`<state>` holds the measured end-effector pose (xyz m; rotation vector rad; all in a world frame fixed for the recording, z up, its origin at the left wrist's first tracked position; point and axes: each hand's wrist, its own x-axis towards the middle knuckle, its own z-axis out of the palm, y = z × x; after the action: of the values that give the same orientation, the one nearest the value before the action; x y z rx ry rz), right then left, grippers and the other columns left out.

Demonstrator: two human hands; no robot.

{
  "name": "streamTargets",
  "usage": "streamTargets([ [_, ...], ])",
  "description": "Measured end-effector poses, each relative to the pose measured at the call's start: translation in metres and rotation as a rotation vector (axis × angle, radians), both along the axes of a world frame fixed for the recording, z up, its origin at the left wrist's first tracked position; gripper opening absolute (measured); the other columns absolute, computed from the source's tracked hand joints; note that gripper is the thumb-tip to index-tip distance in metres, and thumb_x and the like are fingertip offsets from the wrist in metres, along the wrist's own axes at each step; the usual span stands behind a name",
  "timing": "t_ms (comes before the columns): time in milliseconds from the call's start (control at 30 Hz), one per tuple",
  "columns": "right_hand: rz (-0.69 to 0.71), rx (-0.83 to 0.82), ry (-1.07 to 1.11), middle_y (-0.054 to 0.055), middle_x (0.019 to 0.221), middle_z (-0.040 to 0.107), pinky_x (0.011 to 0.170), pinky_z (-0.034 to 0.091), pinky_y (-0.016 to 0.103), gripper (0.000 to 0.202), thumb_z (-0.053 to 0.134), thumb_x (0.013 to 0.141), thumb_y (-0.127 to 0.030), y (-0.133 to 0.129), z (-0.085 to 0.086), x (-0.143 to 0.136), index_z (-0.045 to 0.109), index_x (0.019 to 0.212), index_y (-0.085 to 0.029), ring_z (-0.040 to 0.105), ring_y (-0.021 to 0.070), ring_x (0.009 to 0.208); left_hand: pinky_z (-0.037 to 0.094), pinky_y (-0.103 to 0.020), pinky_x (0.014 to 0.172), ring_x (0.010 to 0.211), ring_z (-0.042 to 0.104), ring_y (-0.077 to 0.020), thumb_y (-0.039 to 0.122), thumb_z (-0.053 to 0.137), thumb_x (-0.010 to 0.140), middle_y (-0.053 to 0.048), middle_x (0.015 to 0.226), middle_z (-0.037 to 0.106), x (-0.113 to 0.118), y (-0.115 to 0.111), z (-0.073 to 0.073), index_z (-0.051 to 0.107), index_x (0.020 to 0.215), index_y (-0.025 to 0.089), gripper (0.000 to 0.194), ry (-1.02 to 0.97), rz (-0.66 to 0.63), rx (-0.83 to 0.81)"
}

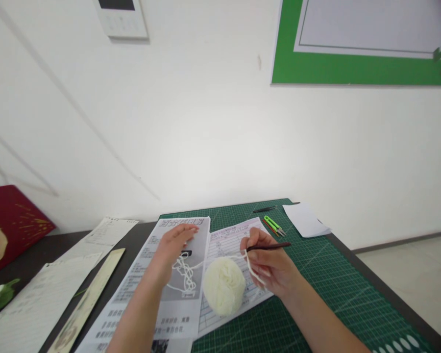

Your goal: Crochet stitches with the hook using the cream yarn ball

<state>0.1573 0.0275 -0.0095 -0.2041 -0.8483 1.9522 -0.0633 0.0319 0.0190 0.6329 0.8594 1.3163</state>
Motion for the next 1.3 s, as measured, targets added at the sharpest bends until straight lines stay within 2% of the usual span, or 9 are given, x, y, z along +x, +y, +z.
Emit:
streamTargets([
  [133, -0.011, -0.014, -0.100, -0.003, 0.068, 0.069, 0.028, 0.036, 0.010, 0.021, 0.080, 0.062, -0.011, -0.003, 0.002, -0.005, 0.062, 0.069, -0.017, 0.035, -0.0012, 0.031, 0.046, -0.027, 0.070, 0.082, 0.060, -0.0184, 0.023, 0.065, 0.076, -0.006, 0.089, 0.069, 0.030, -0.010, 0.000, 0.071, 0.087, 0.016, 0.014, -0.030, -0.041, 0.045],
  [300, 0.032, -0.053, -0.129, -0.004, 0.062, 0.067, 0.027, 0.029, 0.011, 0.024, 0.083, 0.057, -0.015, -0.006, -0.001, -0.010, 0.061, 0.066, -0.017, 0.033, -0.0012, 0.029, 0.050, -0.035, 0.069, 0.079, 0.060, -0.0216, 0.041, 0.045, 0.087, -0.012, 0.093, 0.065, 0.060, -0.025, 0.004, 0.068, 0.095, 0.012, 0.038, -0.232, -0.226, 0.002],
  [533, -0.033, -0.025, -0.219, -0.003, 0.055, 0.066, 0.028, 0.019, 0.011, 0.025, 0.082, 0.059, -0.017, -0.005, 0.000, -0.007, 0.058, 0.066, -0.017, 0.035, -0.0004, 0.029, 0.051, -0.028, 0.050, 0.074, 0.061, -0.0211, 0.038, 0.040, 0.090, -0.012, 0.090, 0.063, 0.067, -0.030, -0.002, 0.064, 0.098, 0.010, 0.038, -0.435, -0.206, -0.038],
  [733, -0.139, -0.029, -0.272, -0.004, 0.060, 0.066, 0.028, 0.018, 0.013, 0.024, 0.083, 0.057, -0.014, -0.004, 0.002, -0.009, 0.060, 0.064, -0.016, 0.034, -0.0014, 0.029, 0.039, -0.014, 0.032, 0.061, 0.059, -0.0151, 0.034, 0.047, 0.085, -0.014, 0.088, 0.062, 0.056, -0.032, -0.004, 0.063, 0.090, 0.012, 0.028, -0.649, -0.126, -0.040],
  [933, -0.183, 0.016, -0.251, -0.004, 0.060, 0.065, 0.030, 0.017, 0.015, 0.022, 0.082, 0.059, -0.015, -0.006, -0.005, -0.015, 0.061, 0.064, -0.017, 0.031, -0.0012, 0.031, 0.057, -0.023, 0.068, 0.090, 0.065, -0.0173, 0.021, 0.046, 0.083, -0.013, 0.096, 0.065, 0.041, -0.032, 0.006, 0.063, 0.087, 0.013, 0.020, -0.792, 0.056, 0.010],
  [1000, -0.179, 0.052, -0.270, -0.004, 0.060, 0.065, 0.031, 0.018, 0.015, 0.022, 0.082, 0.059, -0.015, -0.008, -0.007, -0.017, 0.062, 0.065, -0.017, 0.033, -0.0004, 0.032, 0.055, -0.035, 0.083, 0.103, 0.062, -0.0230, 0.023, 0.046, 0.083, -0.014, 0.101, 0.066, 0.041, -0.030, 0.008, 0.066, 0.089, 0.014, 0.022, -0.745, 0.124, 0.056],
  [1100, -0.141, 0.120, -0.313, -0.003, 0.062, 0.066, 0.032, 0.022, 0.016, 0.021, 0.083, 0.059, -0.015, -0.010, -0.010, -0.019, 0.063, 0.066, -0.017, 0.038, 0.0018, 0.036, 0.041, -0.048, 0.099, 0.118, 0.053, -0.0307, 0.037, 0.049, 0.083, -0.012, 0.113, 0.066, 0.041, -0.024, 0.006, 0.070, 0.094, 0.019, 0.030, -0.299, 0.236, 0.312],
  [1167, -0.133, 0.144, -0.320, -0.002, 0.063, 0.066, 0.033, 0.024, 0.016, 0.020, 0.083, 0.059, -0.015, -0.011, -0.012, -0.019, 0.064, 0.066, -0.017, 0.040, 0.0027, 0.038, 0.031, -0.040, 0.106, 0.118, 0.052, -0.0274, 0.038, 0.052, 0.083, -0.007, 0.108, 0.069, 0.039, -0.020, 0.000, 0.073, 0.091, 0.022, 0.027, 0.055, 0.249, 0.443],
  [1300, -0.178, 0.119, -0.308, -0.003, 0.062, 0.066, 0.035, 0.024, 0.016, 0.021, 0.083, 0.059, -0.015, -0.007, -0.010, -0.017, 0.064, 0.065, -0.017, 0.040, 0.0027, 0.038, 0.030, -0.031, 0.102, 0.084, 0.060, -0.0207, 0.018, 0.060, 0.082, -0.002, 0.073, 0.071, 0.028, -0.017, -0.010, 0.075, 0.067, 0.024, 0.022, 0.265, 0.043, 0.382],
])
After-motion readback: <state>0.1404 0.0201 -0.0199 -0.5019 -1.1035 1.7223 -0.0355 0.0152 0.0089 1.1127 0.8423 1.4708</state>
